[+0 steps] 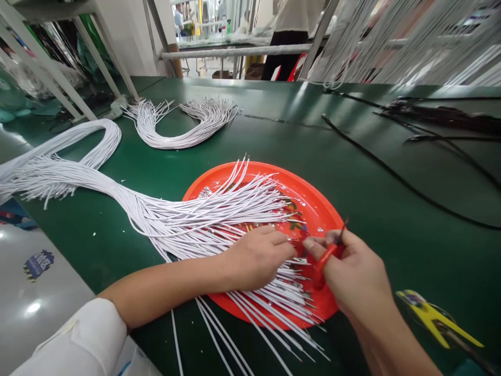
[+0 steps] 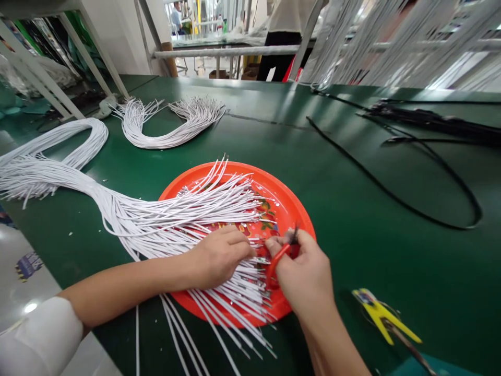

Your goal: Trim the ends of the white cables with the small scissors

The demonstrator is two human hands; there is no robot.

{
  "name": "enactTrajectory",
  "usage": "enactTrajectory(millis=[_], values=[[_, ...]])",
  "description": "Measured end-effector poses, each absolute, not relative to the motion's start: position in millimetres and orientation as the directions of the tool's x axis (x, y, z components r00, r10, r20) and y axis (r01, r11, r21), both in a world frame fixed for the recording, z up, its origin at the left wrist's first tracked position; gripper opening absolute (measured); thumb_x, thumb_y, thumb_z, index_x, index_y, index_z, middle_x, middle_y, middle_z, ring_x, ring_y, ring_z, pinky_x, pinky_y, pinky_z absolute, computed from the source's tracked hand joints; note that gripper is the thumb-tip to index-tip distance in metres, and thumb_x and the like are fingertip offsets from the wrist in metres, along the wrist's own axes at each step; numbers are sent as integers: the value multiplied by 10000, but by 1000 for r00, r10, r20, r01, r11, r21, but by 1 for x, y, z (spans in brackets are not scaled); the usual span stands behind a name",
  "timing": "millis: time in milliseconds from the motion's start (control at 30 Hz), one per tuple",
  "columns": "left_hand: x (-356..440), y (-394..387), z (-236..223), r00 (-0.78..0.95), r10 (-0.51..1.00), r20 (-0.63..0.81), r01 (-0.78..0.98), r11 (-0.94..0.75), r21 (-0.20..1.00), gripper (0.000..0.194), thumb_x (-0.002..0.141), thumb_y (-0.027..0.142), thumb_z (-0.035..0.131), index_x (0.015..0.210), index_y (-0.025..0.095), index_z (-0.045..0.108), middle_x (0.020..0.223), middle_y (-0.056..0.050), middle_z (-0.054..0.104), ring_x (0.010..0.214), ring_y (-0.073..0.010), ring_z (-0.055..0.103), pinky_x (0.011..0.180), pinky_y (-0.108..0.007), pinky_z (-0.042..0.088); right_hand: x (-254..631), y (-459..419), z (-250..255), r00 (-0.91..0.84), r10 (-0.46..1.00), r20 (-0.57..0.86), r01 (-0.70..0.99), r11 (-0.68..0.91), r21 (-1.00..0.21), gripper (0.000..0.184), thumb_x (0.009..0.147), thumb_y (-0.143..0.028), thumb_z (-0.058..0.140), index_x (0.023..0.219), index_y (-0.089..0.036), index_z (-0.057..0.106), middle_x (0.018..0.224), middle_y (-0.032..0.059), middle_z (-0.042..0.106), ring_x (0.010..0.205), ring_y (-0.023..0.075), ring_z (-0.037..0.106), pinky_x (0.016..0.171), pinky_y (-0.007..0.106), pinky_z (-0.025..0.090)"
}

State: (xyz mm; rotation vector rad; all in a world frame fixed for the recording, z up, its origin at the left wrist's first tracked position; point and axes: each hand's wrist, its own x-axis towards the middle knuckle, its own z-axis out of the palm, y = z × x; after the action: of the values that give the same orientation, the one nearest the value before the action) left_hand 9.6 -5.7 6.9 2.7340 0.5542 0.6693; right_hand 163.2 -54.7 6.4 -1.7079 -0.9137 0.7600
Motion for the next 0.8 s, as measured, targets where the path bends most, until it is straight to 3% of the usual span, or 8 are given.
enactTrajectory(millis=[100, 300, 433, 533, 667, 800], values=[[10, -7, 8, 761, 509, 401, 309, -829, 465, 224, 835, 113, 389, 834, 117, 613, 781, -60, 627, 724, -145, 524, 710, -257, 424, 167, -53, 9, 554, 814, -175, -13, -202, -979, 376, 487, -351, 757, 640, -208, 444, 616, -33, 563, 597, 145, 578, 547, 270, 494], [13, -7, 13, 593, 756, 278, 313, -535, 785, 198, 837, 201, 460, 853, 132, 645, 749, -41, 642, 694, -123, 557, 679, -234, 434, 163, -58, 11, 496, 860, -115, -142, -50, -989, 360, 555, -295, 751, 802, -217, 500, 768, 7, 660, 742, 183, 643, 584, 280, 533], [15, -6, 16, 537, 837, 104, 282, -294, 913, 220, 841, 256, 455, 831, 146, 645, 761, -23, 644, 707, -117, 562, 667, -223, 429, 157, -61, 9, 447, 894, -33, -72, -1, -997, 340, 597, -274, 737, 850, -214, 518, 799, 23, 675, 796, 183, 652, 674, 293, 537], [15, -6, 15, 538, 843, -2, 282, -177, 943, 242, 838, 288, 446, 815, 143, 639, 716, -12, 632, 671, -116, 551, 625, -223, 421, 151, -62, 8, 481, 875, 59, 70, 29, -997, 294, 606, -263, 731, 823, -209, 539, 722, -4, 646, 707, 154, 643, 651, 275, 534], [15, -6, 12, 556, 830, -42, 262, -126, 957, 247, 830, 299, 449, 829, 137, 636, 730, -18, 642, 698, -128, 568, 651, -234, 437, 144, -61, 6, 553, 819, 149, 188, 52, -981, 237, 632, -265, 707, 783, -206, 535, 711, -18, 611, 666, 134, 622, 631, 264, 524], [17, -7, 10, 561, 826, -45, 236, -108, 966, 254, 831, 315, 460, 835, 131, 636, 771, -30, 661, 730, -135, 590, 665, -234, 452, 139, -62, 5, 593, 798, 110, 162, 15, -987, 259, 621, -295, 708, 745, -203, 500, 715, -16, 593, 690, 139, 620, 650, 270, 518]])
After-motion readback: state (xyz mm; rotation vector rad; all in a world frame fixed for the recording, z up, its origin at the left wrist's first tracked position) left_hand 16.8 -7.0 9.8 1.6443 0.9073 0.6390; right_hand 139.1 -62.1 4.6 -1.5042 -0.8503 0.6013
